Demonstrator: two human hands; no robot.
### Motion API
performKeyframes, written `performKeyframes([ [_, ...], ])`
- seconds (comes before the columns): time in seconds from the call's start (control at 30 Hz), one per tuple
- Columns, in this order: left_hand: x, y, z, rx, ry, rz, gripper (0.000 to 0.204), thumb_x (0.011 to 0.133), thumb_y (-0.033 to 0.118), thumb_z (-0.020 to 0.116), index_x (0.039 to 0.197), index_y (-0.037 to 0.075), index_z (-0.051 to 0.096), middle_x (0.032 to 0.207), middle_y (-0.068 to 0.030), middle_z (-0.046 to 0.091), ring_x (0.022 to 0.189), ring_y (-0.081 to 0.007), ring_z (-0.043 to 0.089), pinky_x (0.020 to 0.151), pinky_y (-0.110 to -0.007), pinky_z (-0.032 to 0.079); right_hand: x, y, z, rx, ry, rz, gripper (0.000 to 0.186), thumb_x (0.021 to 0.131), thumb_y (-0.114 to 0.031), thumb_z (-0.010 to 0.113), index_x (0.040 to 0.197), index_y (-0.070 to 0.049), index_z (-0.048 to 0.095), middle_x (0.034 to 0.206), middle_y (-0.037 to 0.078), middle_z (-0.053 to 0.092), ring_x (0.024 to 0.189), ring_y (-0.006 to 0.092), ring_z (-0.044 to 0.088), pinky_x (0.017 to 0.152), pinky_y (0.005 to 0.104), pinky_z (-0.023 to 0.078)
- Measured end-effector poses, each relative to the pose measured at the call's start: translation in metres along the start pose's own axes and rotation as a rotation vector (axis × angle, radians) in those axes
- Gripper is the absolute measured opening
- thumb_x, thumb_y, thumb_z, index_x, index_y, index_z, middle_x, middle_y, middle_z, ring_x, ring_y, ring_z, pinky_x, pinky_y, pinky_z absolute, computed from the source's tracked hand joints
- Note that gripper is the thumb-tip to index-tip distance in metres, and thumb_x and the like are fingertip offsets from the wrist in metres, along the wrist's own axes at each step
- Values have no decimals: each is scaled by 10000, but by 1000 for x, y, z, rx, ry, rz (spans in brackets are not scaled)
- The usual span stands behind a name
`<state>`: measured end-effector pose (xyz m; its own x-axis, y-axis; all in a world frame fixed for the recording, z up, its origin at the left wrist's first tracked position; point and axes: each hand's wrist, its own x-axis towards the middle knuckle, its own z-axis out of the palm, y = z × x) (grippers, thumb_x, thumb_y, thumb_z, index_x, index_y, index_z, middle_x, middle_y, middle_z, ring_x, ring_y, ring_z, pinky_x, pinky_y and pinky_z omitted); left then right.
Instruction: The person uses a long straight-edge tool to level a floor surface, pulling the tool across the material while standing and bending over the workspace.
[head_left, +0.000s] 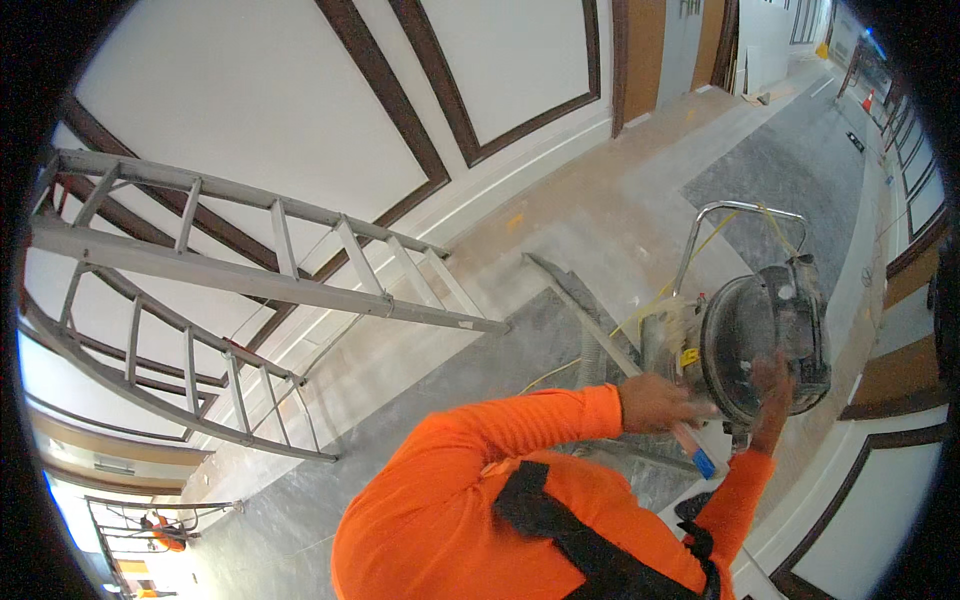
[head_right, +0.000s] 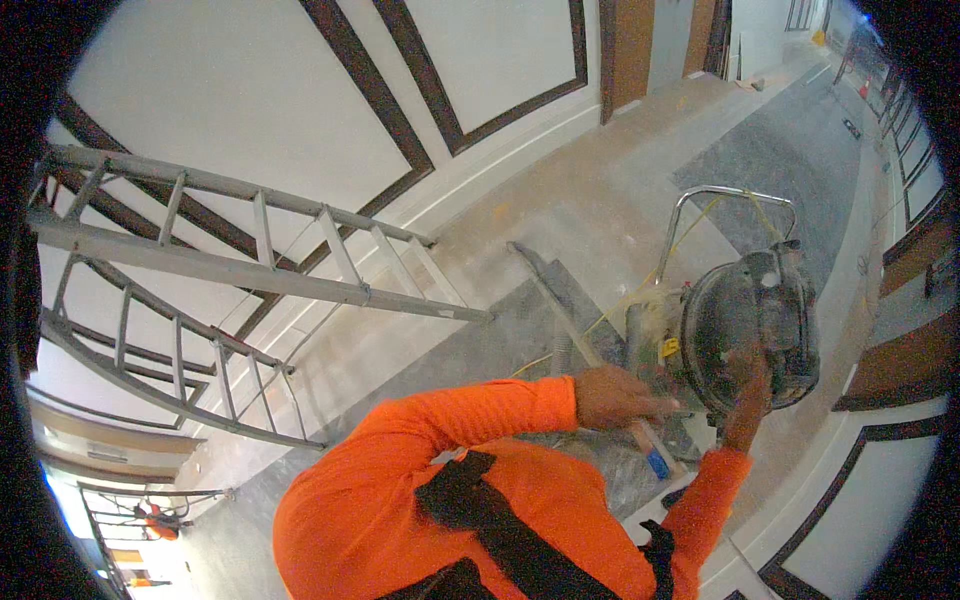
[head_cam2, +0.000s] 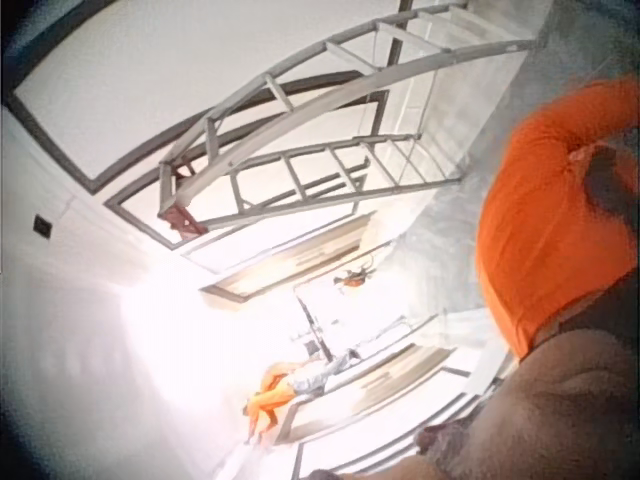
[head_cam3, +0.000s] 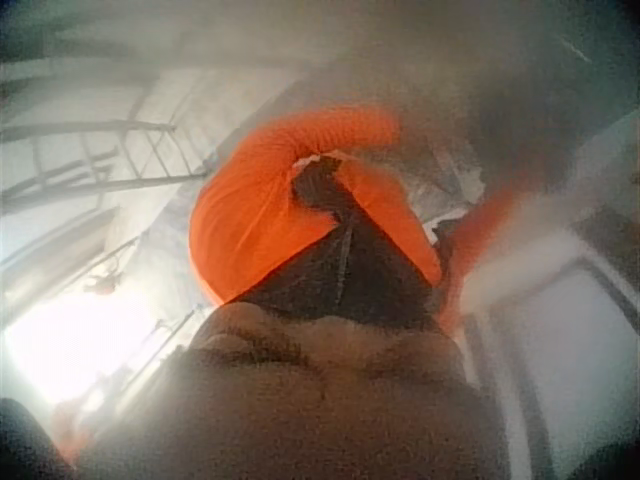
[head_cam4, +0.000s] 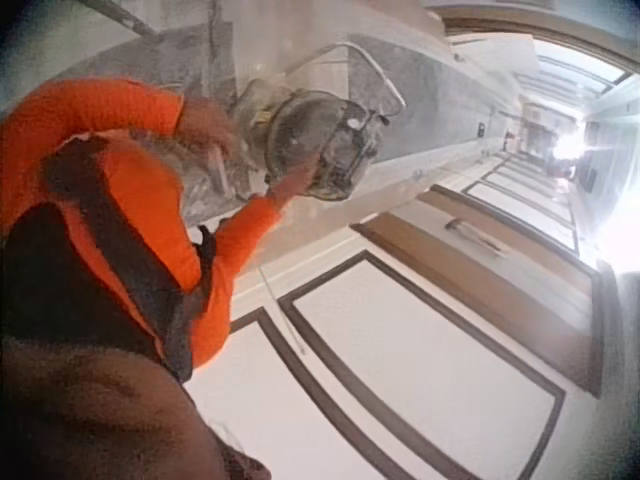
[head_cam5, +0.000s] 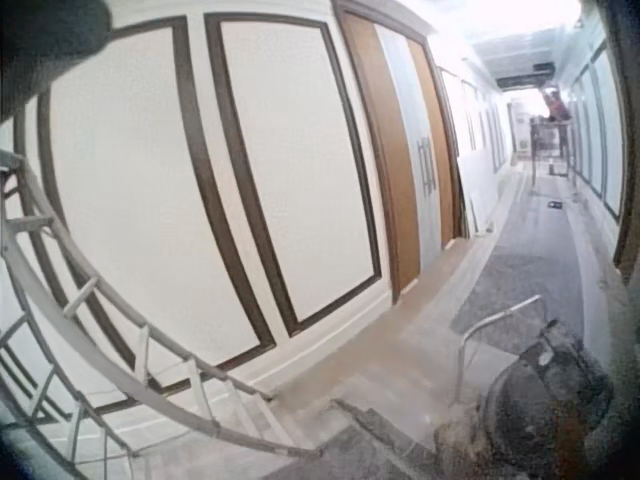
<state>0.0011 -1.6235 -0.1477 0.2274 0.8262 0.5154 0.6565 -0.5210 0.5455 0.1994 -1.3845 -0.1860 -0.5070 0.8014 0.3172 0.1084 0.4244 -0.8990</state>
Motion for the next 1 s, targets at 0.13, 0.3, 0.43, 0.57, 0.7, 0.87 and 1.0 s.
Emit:
performKeyframes([
  [0.13, -36, -1, 22, 91, -59, 31, 538, 800, 274, 619, 1300, 168, 449, 794, -79, 596, 652, -318, 610, 551, -428, 496, -125, -143, 67, 837, -144, 136, 1040, 772, -801, 357, 1407, 21, 327, 1257, 240, 525, 1187, 310, 489, 1027, 440, 331],
  [0.3, -61, 5, 7, -175, 16, 80, 614, 755, 214, 675, 1326, 148, 458, 792, -108, 581, 710, -322, 608, 626, -442, 488, -196, -228, 148, 829, 537, 186, 829, 838, -710, 385, 1212, 24, 474, 936, 159, 584, 949, 281, 536, 976, 450, 372],
  [0.43, -102, -14, -23, -338, -261, -77, 597, 751, 215, 686, 1300, 129, 470, 872, -144, 618, 813, -369, 614, 704, -479, 481, -226, -218, 154, 986, 695, 224, 466, 948, -486, 441, 816, -45, 509, 535, 23, 361, 534, 160, 410, 743, 367, 434],
  [0.57, -173, -109, 0, -123, -618, -311, 407, 762, 372, 677, 1062, 103, 618, 882, -158, 650, 849, -361, 629, 720, -475, 487, -248, -214, 167, 955, 687, 218, 402, 982, -344, 430, 659, -110, 478, 448, -9, 270, 449, 130, 300, 580, 306, 367],
  [0.7, -211, -150, 27, 33, -671, -383, 347, 738, 444, 669, 812, 107, 703, 769, -149, 663, 776, -351, 646, 685, -460, 506, -286, -168, 178, 986, 745, 305, 365, 976, -310, 443, 673, -115, 498, 436, -5, 280, 449, 137, 332, 654, 334, 422],
  [0.87, -319, -221, 37, 189, -597, -544, 253, 705, 306, 680, 845, 96, 694, 782, -142, 666, 761, -351, 650, 681, -452, 519, -288, -113, 253, 1055, 455, 398, 333, 972, -292, 449, 721, -97, 549, 448, -1, 342, 497, 166, 444, 838, 414, 448],
  [1.0, -342, -246, -7, 317, -710, -669, 221, 683, 235, 672, 870, 117, 674, 820, -141, 668, 794, -348, 649, 702, -453, 519, -269, -130, 310, 1039, 439, 547, 311, 977, -271, 442, 764, -88, 576, 498, 5, 417, 558, 181, 502, 913, 468, 415],
])
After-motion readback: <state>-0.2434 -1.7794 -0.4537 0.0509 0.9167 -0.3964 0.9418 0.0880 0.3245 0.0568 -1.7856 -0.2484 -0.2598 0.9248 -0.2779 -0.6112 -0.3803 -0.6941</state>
